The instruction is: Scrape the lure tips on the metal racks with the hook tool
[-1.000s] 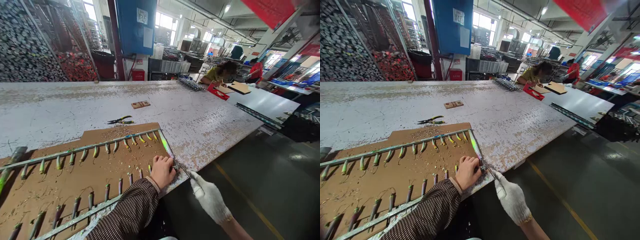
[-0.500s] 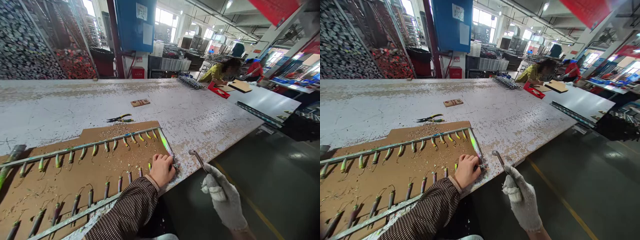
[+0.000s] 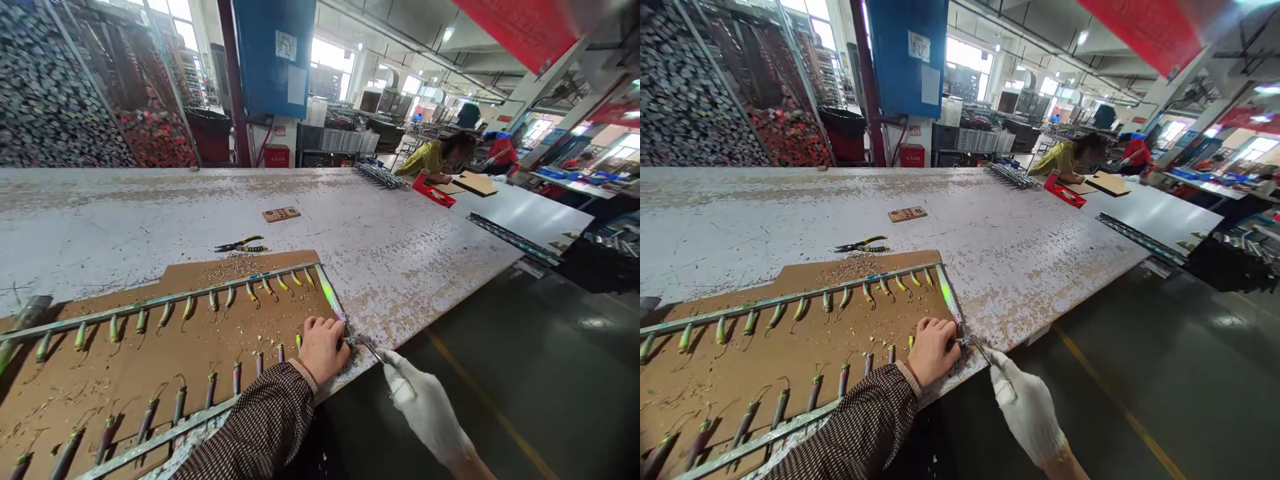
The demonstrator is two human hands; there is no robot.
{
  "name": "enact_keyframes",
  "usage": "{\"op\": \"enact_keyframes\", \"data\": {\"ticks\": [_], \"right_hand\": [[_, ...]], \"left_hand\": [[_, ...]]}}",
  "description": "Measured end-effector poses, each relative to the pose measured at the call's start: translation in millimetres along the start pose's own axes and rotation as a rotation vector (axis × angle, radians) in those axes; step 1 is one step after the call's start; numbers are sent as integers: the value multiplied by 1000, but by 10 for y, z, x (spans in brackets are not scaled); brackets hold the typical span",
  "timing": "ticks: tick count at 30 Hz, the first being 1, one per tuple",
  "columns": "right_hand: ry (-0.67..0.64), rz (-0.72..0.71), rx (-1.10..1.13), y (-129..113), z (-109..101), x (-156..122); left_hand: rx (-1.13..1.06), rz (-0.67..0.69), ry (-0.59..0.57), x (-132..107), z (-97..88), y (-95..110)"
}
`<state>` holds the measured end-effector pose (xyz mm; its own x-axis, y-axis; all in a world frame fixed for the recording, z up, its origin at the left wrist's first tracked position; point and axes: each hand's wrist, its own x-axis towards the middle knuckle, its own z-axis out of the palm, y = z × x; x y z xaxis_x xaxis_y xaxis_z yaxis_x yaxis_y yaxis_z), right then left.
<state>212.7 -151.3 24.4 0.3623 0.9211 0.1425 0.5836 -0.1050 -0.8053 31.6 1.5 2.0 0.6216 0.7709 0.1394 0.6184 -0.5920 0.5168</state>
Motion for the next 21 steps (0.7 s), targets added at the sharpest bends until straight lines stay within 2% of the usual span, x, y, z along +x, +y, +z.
{"op": "enact_keyframes", "data": {"ticks": [3,5,8,10,13,15,18,21], "right_hand": [[99,-49,213,-30,-3,3],[107,-36,141,-40,5,25],[-7,69,-93,-51,8,67],[-6,84,0,-75,-17,70],[94,46,228,-115,-39,54],[68,76,136,-103,-9,58],[-39,138,-100,-22,47,76],[65,81,34,39,38,67]], "left_hand": [[8,12,11,3,2,1],[12,6,14,2,1,2],[6,-2,0,1,2,-1],[5,0,-8,2,0,0],[16,-1,-5,4,-12,9],[17,-9,-10,5,-18,13],[7,-16,-20,2,-16,11],[11,-3,-9,-4,-12,5]]}}
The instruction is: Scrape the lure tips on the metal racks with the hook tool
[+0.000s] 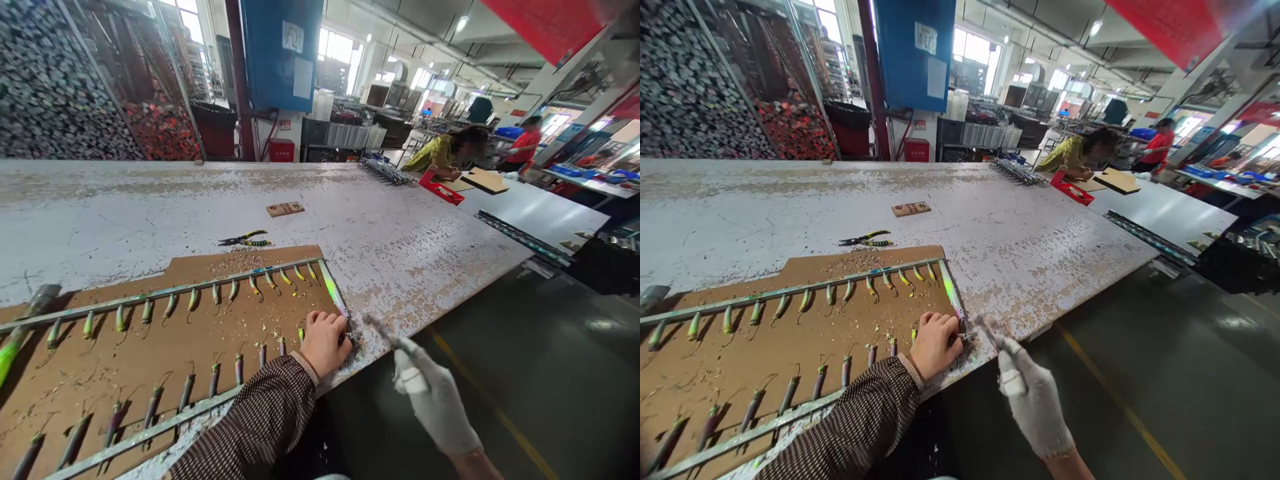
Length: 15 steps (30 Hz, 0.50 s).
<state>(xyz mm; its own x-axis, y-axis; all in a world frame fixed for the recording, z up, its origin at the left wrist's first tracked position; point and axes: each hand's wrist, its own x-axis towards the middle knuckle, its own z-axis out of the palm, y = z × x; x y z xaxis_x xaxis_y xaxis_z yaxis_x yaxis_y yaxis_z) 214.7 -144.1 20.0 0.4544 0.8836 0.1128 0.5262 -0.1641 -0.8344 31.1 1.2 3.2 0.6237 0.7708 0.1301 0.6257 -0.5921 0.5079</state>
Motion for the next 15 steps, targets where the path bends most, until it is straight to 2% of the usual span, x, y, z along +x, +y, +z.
{"op": "enact_keyframes", "data": {"ticks": [2,7,11,13,15], "right_hand": [[30,-11,60,-5,-15,-8],[-60,85,-51,-93,3,8],[45,24,105,-108,-38,17],[25,19,6,-89,-47,29],[-51,49,-177,-70,-50,37]], "left_hand": [[3,8,3,-3,-6,0],[-9,-2,-14,-2,-28,8],[-2,0,-12,5,-30,13],[-6,-6,-12,8,-26,12],[-14,-15,-13,10,-20,8]]}}
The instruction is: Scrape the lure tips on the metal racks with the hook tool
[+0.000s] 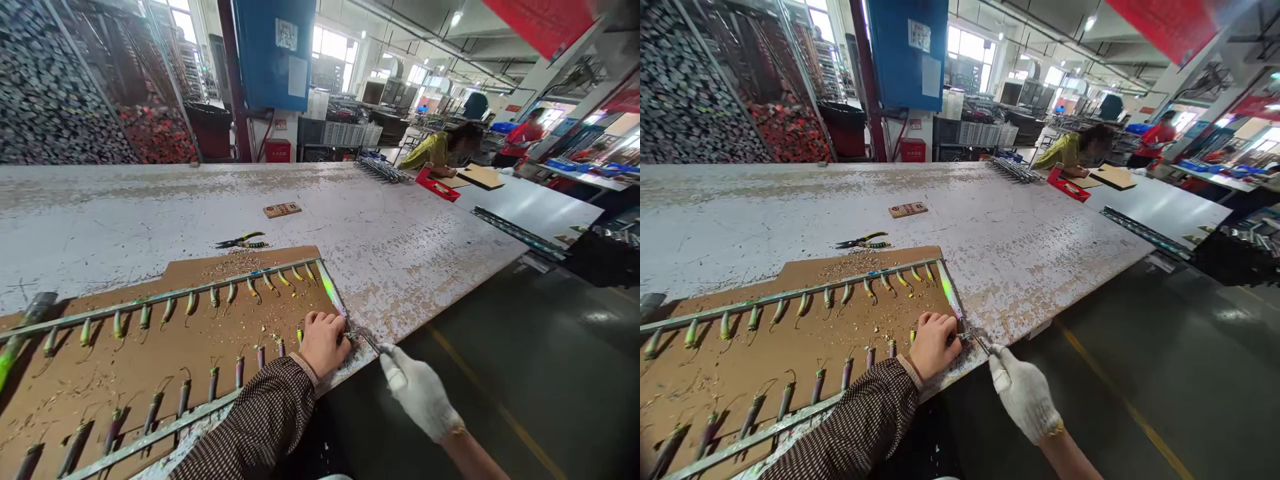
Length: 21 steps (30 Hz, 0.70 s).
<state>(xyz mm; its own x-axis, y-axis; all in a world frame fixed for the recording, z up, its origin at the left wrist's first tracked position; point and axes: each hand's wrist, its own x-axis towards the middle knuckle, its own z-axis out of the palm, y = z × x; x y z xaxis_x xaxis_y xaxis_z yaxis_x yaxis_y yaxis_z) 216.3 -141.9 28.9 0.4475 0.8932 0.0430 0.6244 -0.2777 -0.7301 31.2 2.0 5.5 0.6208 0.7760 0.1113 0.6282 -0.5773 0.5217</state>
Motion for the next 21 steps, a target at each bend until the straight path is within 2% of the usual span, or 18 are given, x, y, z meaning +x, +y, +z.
{"op": "enact_keyframes", "data": {"ticks": [2,6,11,15,18,21], "right_hand": [[-23,27,-33,9,-20,-11],[71,29,253,-33,-91,-50],[11,101,175,-88,-50,-9],[18,61,315,-51,-41,-38],[-15,50,175,-34,8,-33],[-74,101,21,-27,82,17]], "left_hand": [[-4,-1,4,0,6,-6],[-9,24,18,-5,10,-13],[-6,13,15,-5,8,-14],[-7,30,14,-2,2,-8],[-13,15,15,-5,-6,-2],[-21,0,8,-9,-10,-1]]}}
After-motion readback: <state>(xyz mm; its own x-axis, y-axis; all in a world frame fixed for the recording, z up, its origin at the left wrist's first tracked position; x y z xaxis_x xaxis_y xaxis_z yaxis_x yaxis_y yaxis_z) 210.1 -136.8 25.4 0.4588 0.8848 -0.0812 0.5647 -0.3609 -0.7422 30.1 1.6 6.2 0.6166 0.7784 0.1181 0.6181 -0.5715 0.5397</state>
